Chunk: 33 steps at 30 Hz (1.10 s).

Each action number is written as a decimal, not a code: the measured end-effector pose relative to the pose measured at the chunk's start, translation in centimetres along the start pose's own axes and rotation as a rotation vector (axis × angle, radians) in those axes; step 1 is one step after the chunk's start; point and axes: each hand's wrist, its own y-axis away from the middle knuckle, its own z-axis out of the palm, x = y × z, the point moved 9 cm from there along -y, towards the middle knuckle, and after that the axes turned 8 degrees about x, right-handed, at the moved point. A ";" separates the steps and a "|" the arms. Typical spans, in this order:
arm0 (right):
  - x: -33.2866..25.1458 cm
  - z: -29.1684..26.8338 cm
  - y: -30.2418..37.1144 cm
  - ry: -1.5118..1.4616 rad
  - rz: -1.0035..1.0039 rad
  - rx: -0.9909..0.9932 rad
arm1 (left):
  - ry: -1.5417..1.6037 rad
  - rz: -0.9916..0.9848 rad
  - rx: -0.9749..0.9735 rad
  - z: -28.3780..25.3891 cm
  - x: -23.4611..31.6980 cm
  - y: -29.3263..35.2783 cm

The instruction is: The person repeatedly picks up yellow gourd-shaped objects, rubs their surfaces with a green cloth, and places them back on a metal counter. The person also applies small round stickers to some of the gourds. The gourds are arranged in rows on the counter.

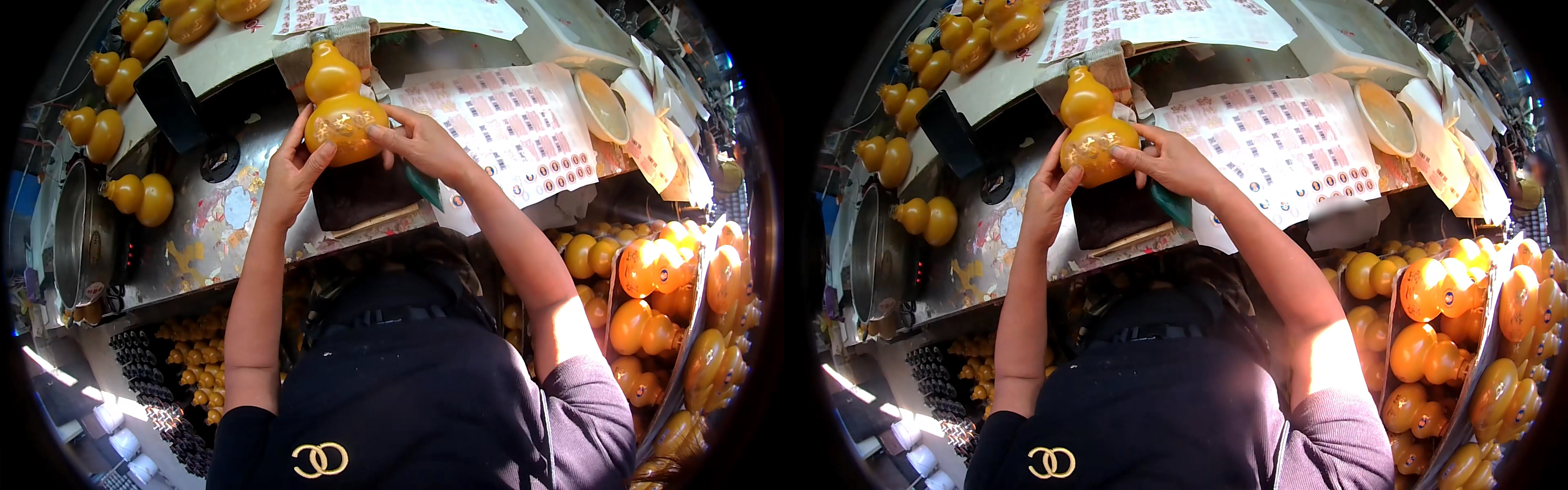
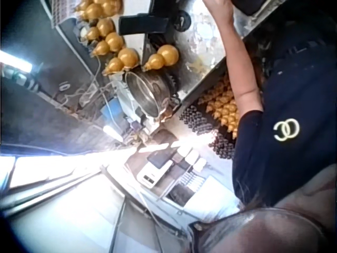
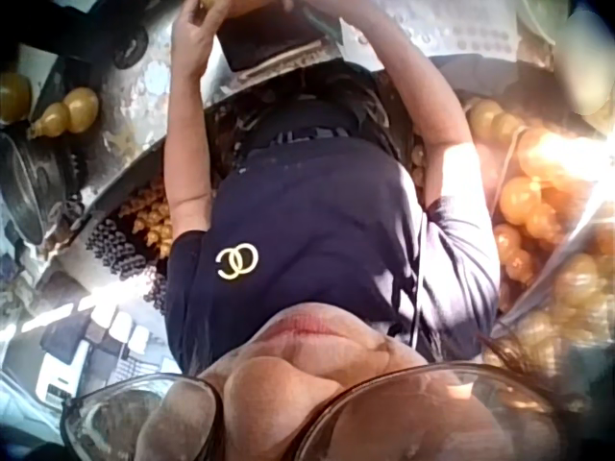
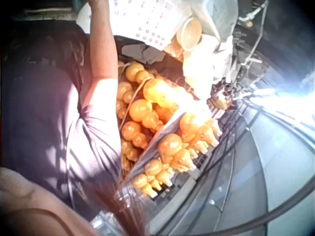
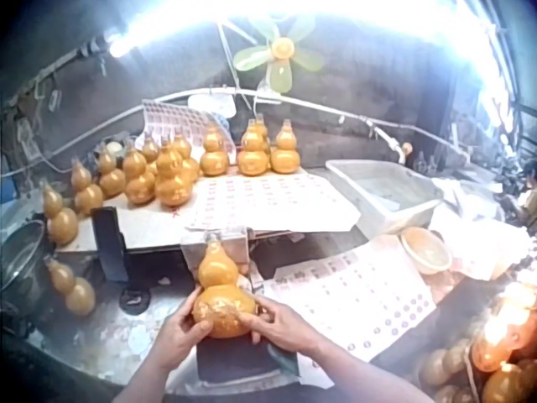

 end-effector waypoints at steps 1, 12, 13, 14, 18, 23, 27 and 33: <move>0.0 0.0 0.0 0.003 -0.007 0.004 | 0.004 -0.004 0.000 -0.1 0.0 0.0; 0.4 -0.2 -0.1 -0.023 -0.003 0.013 | 0.003 0.015 0.003 0.0 0.1 -0.1; 0.4 -0.2 -0.2 -0.033 0.001 0.011 | 0.006 0.019 0.004 0.0 0.1 -0.1; 0.5 -0.2 -0.2 -0.037 -0.002 0.011 | 0.001 0.017 0.005 0.0 0.1 -0.1; 0.7 -0.3 -0.1 -0.046 0.010 0.030 | 0.005 0.003 0.008 0.0 0.0 -0.1; 0.5 -0.4 -0.1 0.006 0.041 0.067 | 0.034 -0.002 0.012 0.0 0.0 -0.1; 1.0 -0.4 -0.2 -0.037 0.036 0.074 | 0.047 0.004 0.007 0.2 -0.1 -0.1; 1.1 -0.4 -0.2 0.008 0.025 0.097 | 0.053 -0.010 0.016 0.0 -0.1 -0.2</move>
